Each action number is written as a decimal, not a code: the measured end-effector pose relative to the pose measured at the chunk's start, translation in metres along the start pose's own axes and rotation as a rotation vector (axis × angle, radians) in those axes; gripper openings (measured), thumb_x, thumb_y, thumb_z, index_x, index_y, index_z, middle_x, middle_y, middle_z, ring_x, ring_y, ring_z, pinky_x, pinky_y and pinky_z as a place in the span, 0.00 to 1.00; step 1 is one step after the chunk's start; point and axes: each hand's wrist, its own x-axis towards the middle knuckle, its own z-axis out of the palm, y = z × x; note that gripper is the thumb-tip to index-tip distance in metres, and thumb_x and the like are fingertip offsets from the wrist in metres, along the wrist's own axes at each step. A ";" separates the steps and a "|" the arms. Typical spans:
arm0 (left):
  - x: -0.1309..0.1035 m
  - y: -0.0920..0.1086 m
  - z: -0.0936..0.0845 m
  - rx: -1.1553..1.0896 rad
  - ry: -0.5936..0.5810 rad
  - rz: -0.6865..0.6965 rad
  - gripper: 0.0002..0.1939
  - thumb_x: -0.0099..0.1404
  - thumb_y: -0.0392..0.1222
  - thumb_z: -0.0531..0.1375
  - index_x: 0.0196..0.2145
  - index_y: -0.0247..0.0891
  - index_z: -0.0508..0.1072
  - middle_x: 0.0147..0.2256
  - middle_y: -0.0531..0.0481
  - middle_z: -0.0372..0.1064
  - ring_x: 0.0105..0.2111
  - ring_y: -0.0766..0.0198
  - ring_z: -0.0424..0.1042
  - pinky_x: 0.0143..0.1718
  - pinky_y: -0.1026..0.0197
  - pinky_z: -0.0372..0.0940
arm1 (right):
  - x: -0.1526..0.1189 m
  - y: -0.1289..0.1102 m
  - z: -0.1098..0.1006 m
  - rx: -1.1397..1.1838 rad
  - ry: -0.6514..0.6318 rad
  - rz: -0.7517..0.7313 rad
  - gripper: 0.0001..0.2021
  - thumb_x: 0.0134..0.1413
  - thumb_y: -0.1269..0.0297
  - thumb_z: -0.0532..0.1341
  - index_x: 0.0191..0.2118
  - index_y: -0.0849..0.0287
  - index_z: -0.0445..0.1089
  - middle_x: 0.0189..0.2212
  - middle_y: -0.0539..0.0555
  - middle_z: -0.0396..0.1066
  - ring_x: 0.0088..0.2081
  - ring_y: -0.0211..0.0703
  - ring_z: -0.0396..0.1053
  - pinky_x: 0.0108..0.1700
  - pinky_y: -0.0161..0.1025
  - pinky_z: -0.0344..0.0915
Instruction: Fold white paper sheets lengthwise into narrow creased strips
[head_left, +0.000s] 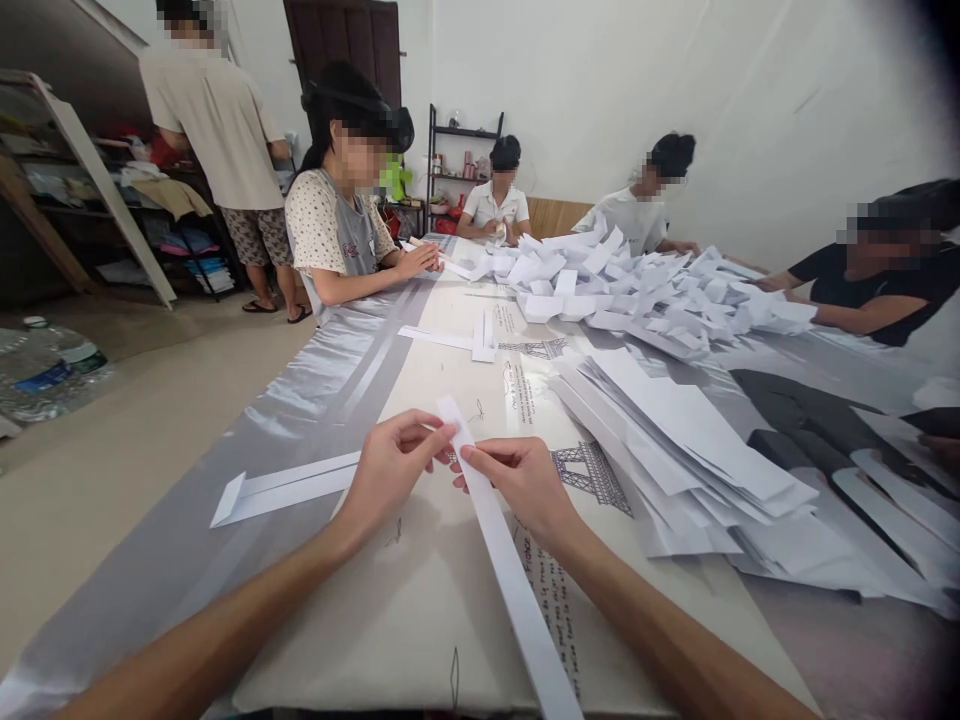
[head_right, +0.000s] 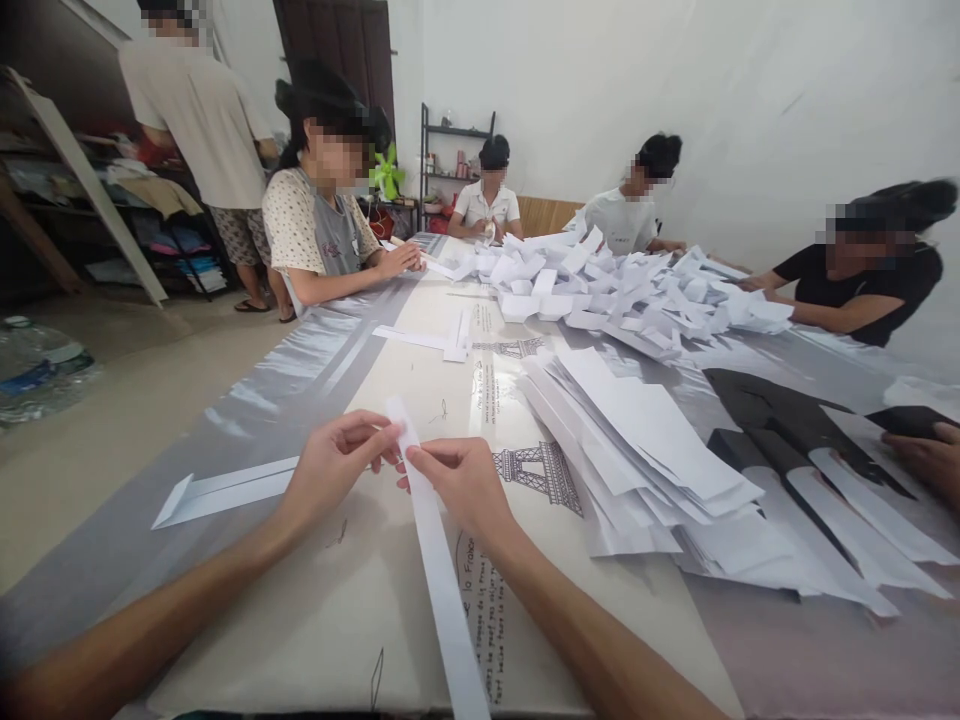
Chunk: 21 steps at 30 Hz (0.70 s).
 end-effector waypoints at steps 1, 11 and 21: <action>0.000 0.000 0.000 0.020 -0.046 0.004 0.15 0.64 0.53 0.65 0.33 0.36 0.78 0.25 0.49 0.76 0.26 0.63 0.73 0.29 0.63 0.65 | 0.000 -0.001 0.000 -0.031 0.014 -0.037 0.14 0.58 0.53 0.64 0.29 0.57 0.81 0.26 0.53 0.77 0.32 0.48 0.75 0.34 0.40 0.66; 0.000 -0.004 -0.005 0.245 -0.139 0.089 0.19 0.67 0.53 0.61 0.24 0.38 0.75 0.23 0.52 0.71 0.24 0.65 0.68 0.28 0.64 0.60 | -0.004 0.005 0.004 -0.370 0.097 -0.151 0.21 0.60 0.55 0.61 0.18 0.57 0.68 0.16 0.46 0.51 0.22 0.36 0.48 0.26 0.38 0.45; 0.006 -0.008 -0.006 0.117 -0.209 0.072 0.17 0.65 0.53 0.62 0.27 0.38 0.76 0.25 0.49 0.73 0.26 0.63 0.70 0.29 0.63 0.63 | -0.002 0.009 0.003 -0.431 0.089 -0.164 0.20 0.60 0.55 0.59 0.18 0.56 0.67 0.17 0.46 0.51 0.23 0.37 0.46 0.26 0.38 0.44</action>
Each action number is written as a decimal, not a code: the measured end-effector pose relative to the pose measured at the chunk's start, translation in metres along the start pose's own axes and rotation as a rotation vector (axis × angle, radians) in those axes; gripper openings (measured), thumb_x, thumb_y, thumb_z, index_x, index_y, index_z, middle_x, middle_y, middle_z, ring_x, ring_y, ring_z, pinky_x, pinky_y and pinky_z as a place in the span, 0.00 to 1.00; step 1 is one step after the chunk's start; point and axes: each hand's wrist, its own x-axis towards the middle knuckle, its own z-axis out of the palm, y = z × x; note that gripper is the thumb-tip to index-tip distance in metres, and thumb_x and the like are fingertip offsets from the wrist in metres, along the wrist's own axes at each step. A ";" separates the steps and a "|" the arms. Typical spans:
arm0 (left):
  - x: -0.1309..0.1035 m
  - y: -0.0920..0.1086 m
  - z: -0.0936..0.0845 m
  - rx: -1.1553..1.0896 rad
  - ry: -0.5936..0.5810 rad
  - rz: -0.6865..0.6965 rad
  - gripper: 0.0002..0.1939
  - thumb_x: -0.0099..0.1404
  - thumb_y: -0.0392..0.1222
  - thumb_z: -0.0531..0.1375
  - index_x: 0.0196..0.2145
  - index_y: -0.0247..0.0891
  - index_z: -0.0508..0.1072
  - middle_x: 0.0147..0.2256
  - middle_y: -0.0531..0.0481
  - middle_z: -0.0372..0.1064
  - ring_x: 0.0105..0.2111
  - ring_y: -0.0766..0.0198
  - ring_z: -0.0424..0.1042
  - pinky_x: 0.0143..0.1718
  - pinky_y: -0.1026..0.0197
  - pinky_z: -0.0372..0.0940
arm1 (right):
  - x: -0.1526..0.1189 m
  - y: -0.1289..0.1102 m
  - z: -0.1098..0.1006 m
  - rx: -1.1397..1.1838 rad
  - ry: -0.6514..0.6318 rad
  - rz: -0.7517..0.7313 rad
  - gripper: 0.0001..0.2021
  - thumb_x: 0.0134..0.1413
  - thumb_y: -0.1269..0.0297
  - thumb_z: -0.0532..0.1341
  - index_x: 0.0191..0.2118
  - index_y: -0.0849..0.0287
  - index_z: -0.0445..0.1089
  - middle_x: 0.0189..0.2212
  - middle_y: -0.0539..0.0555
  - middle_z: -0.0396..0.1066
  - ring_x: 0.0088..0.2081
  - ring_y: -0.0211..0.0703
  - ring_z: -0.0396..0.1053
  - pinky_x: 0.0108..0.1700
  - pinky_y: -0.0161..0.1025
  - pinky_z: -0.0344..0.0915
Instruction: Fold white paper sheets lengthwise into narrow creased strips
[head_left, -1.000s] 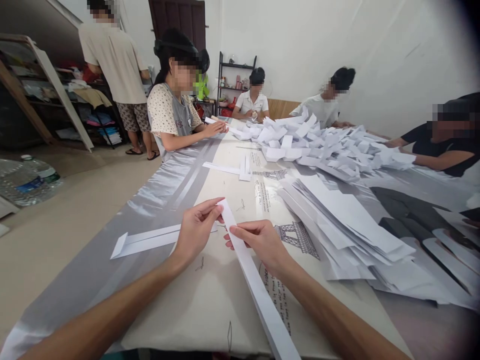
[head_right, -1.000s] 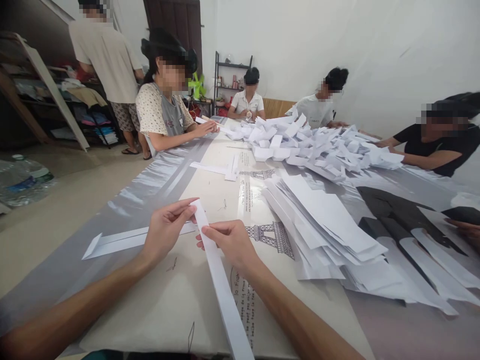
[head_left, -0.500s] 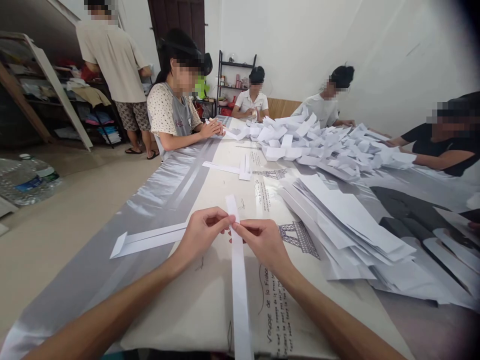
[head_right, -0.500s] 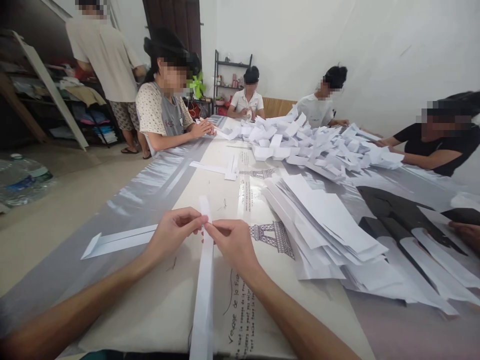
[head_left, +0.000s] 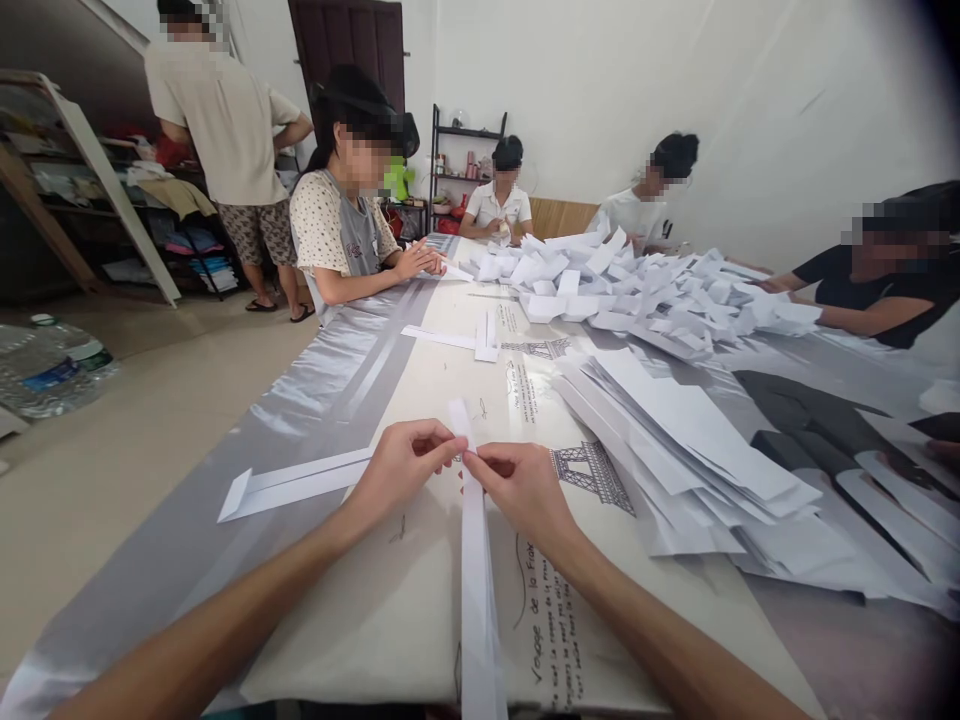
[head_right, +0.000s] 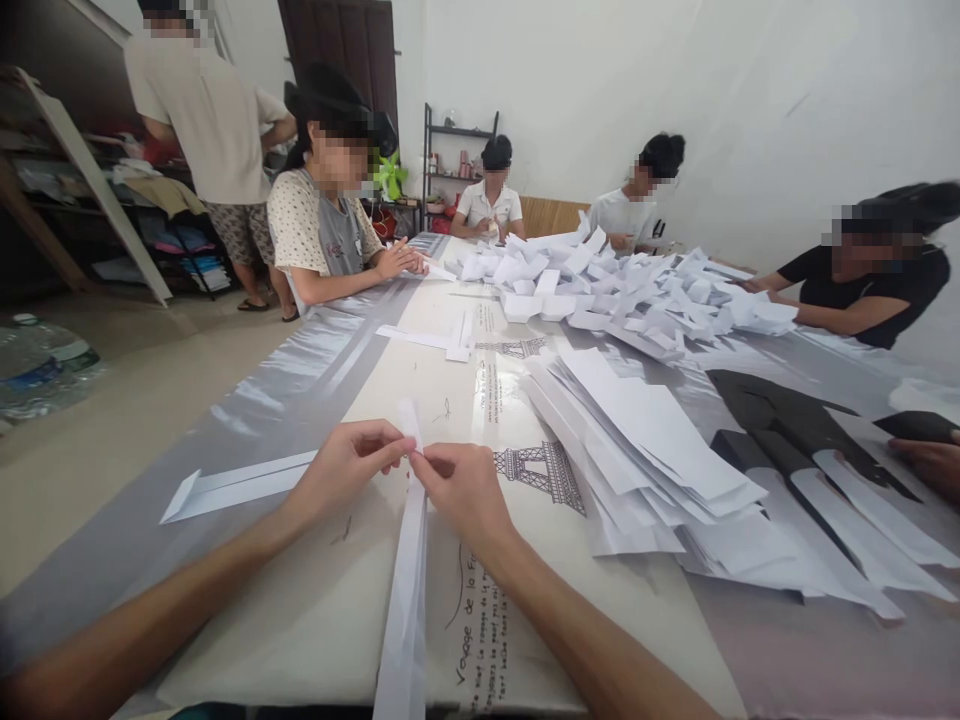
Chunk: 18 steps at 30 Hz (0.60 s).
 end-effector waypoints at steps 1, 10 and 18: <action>0.000 0.000 0.000 0.006 0.008 0.006 0.17 0.65 0.53 0.62 0.26 0.38 0.76 0.25 0.49 0.73 0.26 0.63 0.69 0.29 0.63 0.63 | 0.000 0.000 0.001 -0.004 -0.002 0.003 0.21 0.60 0.55 0.59 0.18 0.57 0.65 0.17 0.46 0.50 0.23 0.37 0.46 0.26 0.38 0.44; 0.001 0.007 -0.005 -0.064 -0.007 -0.005 0.17 0.64 0.53 0.63 0.25 0.38 0.78 0.23 0.49 0.71 0.24 0.65 0.67 0.26 0.64 0.62 | -0.001 -0.005 -0.002 0.254 -0.098 0.019 0.18 0.60 0.52 0.61 0.24 0.57 0.73 0.21 0.48 0.63 0.24 0.38 0.60 0.28 0.37 0.57; 0.002 0.011 -0.007 -0.141 0.011 -0.036 0.16 0.63 0.52 0.64 0.24 0.38 0.79 0.25 0.48 0.74 0.25 0.64 0.67 0.28 0.63 0.64 | 0.002 -0.005 -0.004 0.609 -0.199 0.200 0.22 0.56 0.43 0.64 0.39 0.59 0.81 0.40 0.57 0.79 0.36 0.46 0.77 0.45 0.44 0.72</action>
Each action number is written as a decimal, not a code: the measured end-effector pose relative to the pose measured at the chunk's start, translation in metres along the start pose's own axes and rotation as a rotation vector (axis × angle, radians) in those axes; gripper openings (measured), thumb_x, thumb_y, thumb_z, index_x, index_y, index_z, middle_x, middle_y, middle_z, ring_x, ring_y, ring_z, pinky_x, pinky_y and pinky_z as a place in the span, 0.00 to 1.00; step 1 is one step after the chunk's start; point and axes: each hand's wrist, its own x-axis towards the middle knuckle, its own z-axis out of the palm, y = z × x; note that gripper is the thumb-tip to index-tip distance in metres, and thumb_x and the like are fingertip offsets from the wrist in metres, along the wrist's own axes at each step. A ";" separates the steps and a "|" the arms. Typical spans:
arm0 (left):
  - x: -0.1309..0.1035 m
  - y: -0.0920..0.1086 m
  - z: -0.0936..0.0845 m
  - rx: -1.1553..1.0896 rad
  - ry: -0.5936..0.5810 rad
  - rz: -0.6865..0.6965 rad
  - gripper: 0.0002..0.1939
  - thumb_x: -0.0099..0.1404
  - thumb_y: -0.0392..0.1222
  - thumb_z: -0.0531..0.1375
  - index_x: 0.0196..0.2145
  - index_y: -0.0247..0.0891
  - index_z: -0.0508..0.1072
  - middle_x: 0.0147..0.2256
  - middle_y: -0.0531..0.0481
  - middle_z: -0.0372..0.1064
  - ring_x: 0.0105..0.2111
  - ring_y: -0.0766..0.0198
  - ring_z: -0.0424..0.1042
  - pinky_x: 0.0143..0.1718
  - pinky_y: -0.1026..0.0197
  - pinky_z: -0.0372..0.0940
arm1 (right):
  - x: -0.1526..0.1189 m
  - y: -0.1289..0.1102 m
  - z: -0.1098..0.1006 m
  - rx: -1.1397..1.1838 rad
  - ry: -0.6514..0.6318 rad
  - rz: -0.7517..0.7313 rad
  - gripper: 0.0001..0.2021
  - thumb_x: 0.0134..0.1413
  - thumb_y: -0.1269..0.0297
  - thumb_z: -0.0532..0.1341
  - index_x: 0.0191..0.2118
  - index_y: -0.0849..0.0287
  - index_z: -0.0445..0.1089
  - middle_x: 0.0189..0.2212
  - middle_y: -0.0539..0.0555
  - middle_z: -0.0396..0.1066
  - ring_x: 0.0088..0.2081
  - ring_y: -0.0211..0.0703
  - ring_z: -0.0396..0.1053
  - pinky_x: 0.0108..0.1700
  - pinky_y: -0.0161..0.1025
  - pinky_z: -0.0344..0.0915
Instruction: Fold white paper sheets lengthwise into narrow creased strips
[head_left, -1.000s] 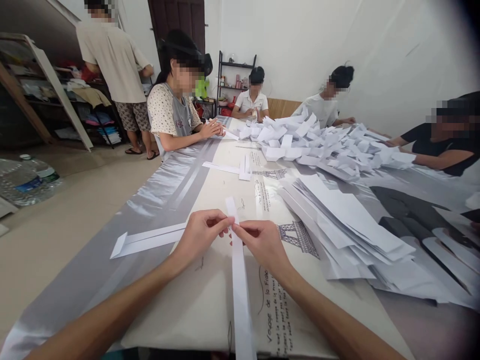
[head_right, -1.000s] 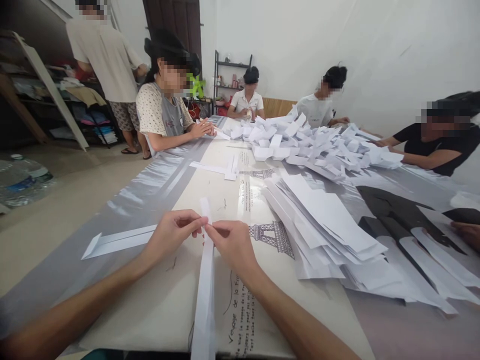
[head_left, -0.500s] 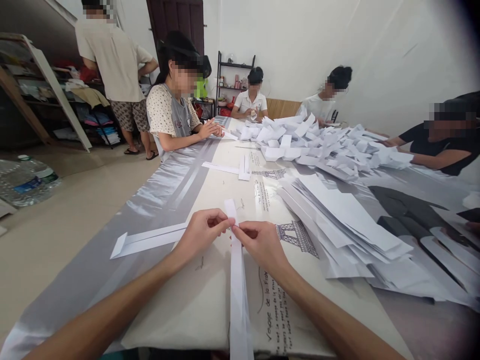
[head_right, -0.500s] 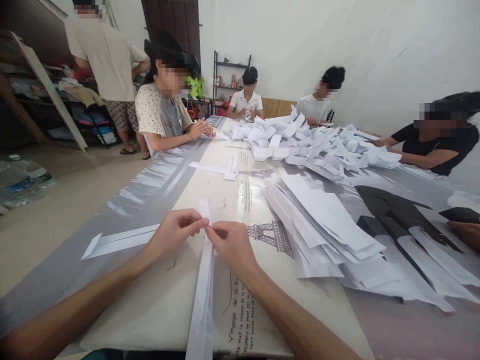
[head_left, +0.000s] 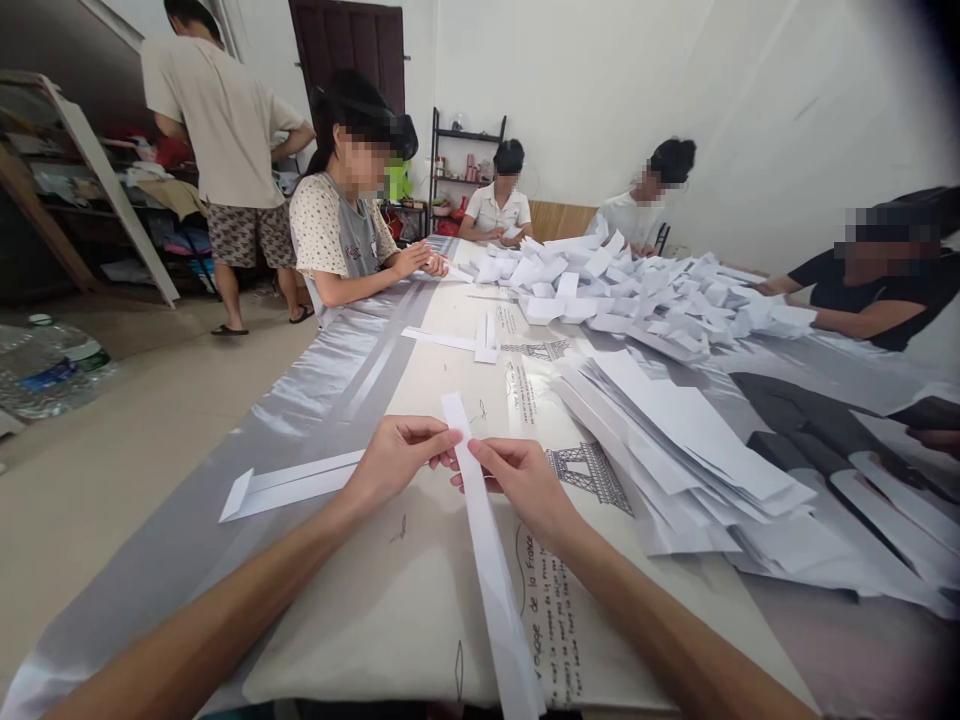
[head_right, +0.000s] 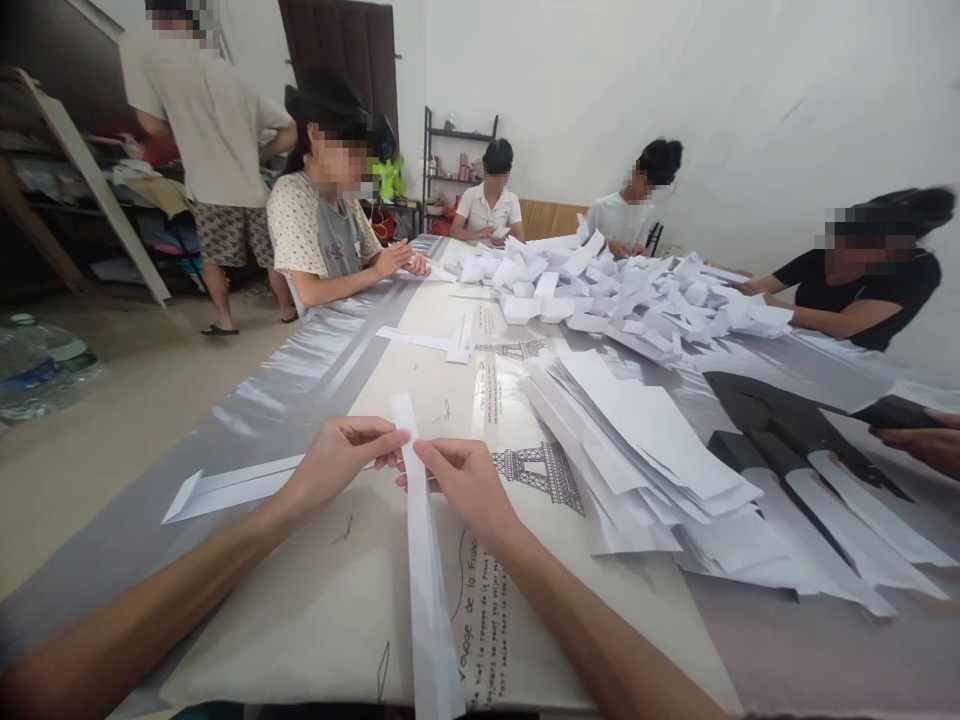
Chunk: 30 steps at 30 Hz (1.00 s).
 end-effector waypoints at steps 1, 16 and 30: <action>0.000 0.000 0.000 -0.001 -0.003 -0.002 0.17 0.63 0.52 0.64 0.24 0.38 0.79 0.25 0.48 0.74 0.25 0.64 0.67 0.28 0.63 0.64 | 0.000 0.001 0.000 0.013 0.004 0.005 0.22 0.55 0.43 0.65 0.40 0.58 0.82 0.40 0.57 0.79 0.37 0.46 0.77 0.46 0.45 0.72; 0.000 -0.001 -0.005 -0.009 -0.059 0.010 0.17 0.64 0.52 0.64 0.25 0.38 0.78 0.25 0.49 0.73 0.27 0.63 0.68 0.32 0.62 0.64 | 0.000 0.000 -0.003 0.004 -0.023 -0.017 0.19 0.57 0.47 0.65 0.43 0.57 0.82 0.40 0.57 0.80 0.38 0.46 0.78 0.51 0.48 0.72; -0.001 0.004 -0.004 -0.003 -0.022 0.027 0.17 0.65 0.49 0.64 0.23 0.36 0.72 0.22 0.53 0.68 0.24 0.69 0.62 0.28 0.65 0.59 | 0.003 0.007 -0.006 -0.141 -0.035 -0.064 0.14 0.57 0.52 0.66 0.30 0.57 0.81 0.29 0.52 0.77 0.36 0.48 0.76 0.44 0.48 0.73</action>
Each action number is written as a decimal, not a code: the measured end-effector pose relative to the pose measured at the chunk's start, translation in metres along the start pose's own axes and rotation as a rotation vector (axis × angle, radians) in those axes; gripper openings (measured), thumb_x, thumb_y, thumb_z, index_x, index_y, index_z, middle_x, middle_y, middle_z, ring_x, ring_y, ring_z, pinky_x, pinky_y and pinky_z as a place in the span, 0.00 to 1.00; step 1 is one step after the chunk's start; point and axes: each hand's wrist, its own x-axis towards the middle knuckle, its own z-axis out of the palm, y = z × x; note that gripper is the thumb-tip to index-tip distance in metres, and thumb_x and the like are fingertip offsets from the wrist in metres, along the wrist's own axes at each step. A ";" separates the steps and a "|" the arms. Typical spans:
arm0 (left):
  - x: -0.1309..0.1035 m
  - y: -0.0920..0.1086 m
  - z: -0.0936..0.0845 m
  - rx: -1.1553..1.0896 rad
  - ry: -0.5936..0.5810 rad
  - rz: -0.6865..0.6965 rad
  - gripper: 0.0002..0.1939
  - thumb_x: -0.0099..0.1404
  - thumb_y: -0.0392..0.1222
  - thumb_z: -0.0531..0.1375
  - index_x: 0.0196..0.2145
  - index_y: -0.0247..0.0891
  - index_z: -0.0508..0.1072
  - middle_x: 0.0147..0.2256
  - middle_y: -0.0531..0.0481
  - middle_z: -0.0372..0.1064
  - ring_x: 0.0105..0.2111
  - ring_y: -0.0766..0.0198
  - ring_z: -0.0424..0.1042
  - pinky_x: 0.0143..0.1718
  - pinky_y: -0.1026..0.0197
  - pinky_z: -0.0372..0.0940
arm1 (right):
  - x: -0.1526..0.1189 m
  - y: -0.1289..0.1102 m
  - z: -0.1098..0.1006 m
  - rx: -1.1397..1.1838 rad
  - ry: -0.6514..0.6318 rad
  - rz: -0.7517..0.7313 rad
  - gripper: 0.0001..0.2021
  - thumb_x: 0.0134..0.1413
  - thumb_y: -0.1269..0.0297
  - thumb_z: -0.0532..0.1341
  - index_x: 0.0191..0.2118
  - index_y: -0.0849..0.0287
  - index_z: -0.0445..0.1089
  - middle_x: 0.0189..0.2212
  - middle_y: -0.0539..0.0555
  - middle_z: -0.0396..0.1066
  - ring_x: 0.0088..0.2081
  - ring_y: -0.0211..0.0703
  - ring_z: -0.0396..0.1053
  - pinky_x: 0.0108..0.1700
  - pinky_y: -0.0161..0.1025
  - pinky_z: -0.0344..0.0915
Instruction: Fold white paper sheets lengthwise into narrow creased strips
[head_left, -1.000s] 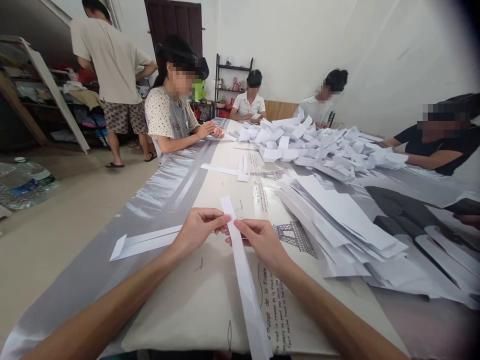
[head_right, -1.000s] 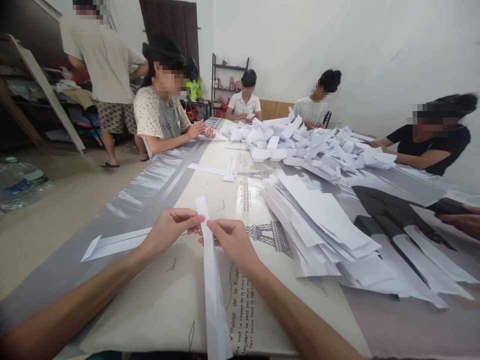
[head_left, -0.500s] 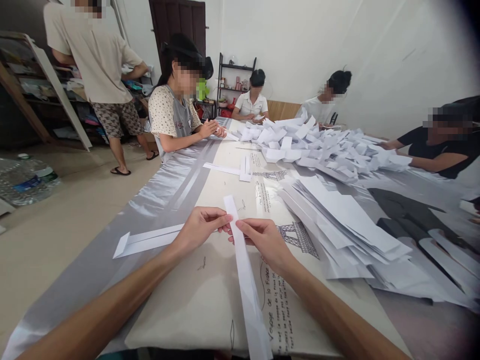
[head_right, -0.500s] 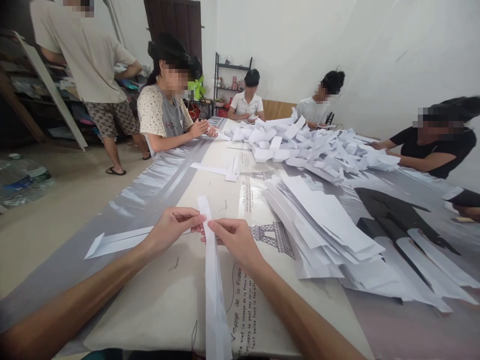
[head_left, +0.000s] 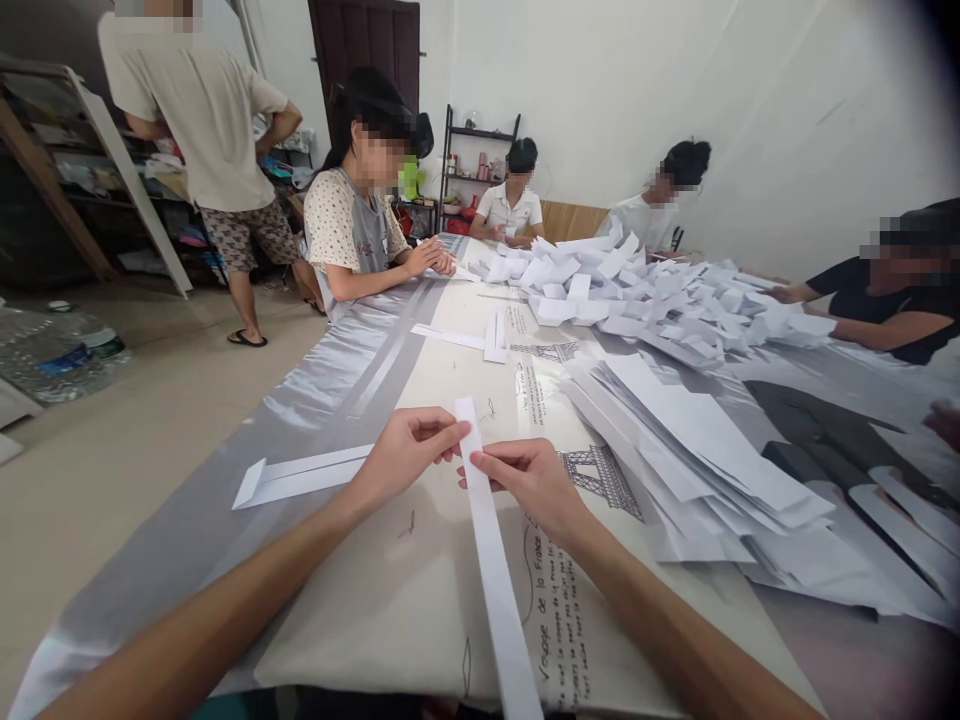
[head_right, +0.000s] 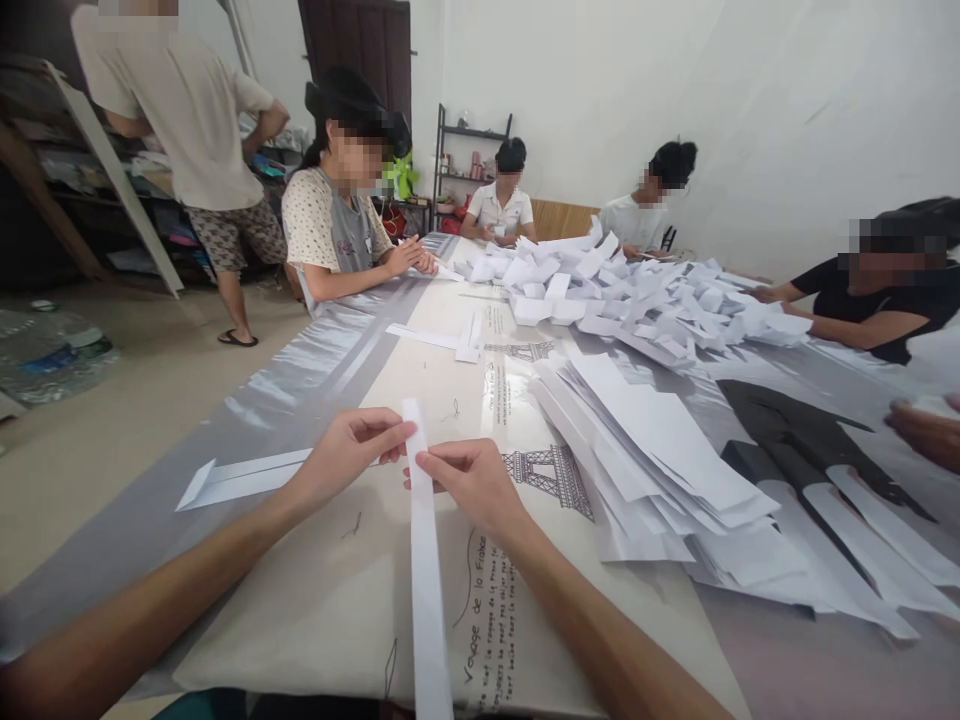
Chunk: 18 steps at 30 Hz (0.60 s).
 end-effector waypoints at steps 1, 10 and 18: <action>0.001 0.000 -0.001 -0.007 0.026 0.007 0.18 0.65 0.49 0.64 0.23 0.36 0.72 0.22 0.54 0.67 0.23 0.69 0.62 0.27 0.65 0.59 | 0.000 0.000 0.000 0.004 -0.013 0.006 0.14 0.57 0.52 0.66 0.29 0.57 0.81 0.29 0.53 0.78 0.36 0.48 0.76 0.44 0.47 0.74; 0.002 -0.006 -0.002 -0.041 0.098 -0.005 0.20 0.65 0.51 0.64 0.22 0.36 0.71 0.22 0.53 0.65 0.24 0.69 0.60 0.26 0.66 0.57 | -0.003 -0.004 0.000 0.000 -0.058 -0.011 0.13 0.60 0.56 0.64 0.31 0.57 0.81 0.32 0.54 0.80 0.37 0.46 0.77 0.43 0.45 0.75; 0.001 -0.003 -0.004 -0.018 0.154 0.114 0.18 0.67 0.50 0.62 0.25 0.36 0.73 0.24 0.53 0.65 0.26 0.67 0.61 0.28 0.64 0.58 | -0.003 -0.006 0.001 -0.039 -0.087 -0.016 0.12 0.61 0.57 0.63 0.34 0.56 0.82 0.32 0.54 0.80 0.36 0.45 0.78 0.42 0.44 0.75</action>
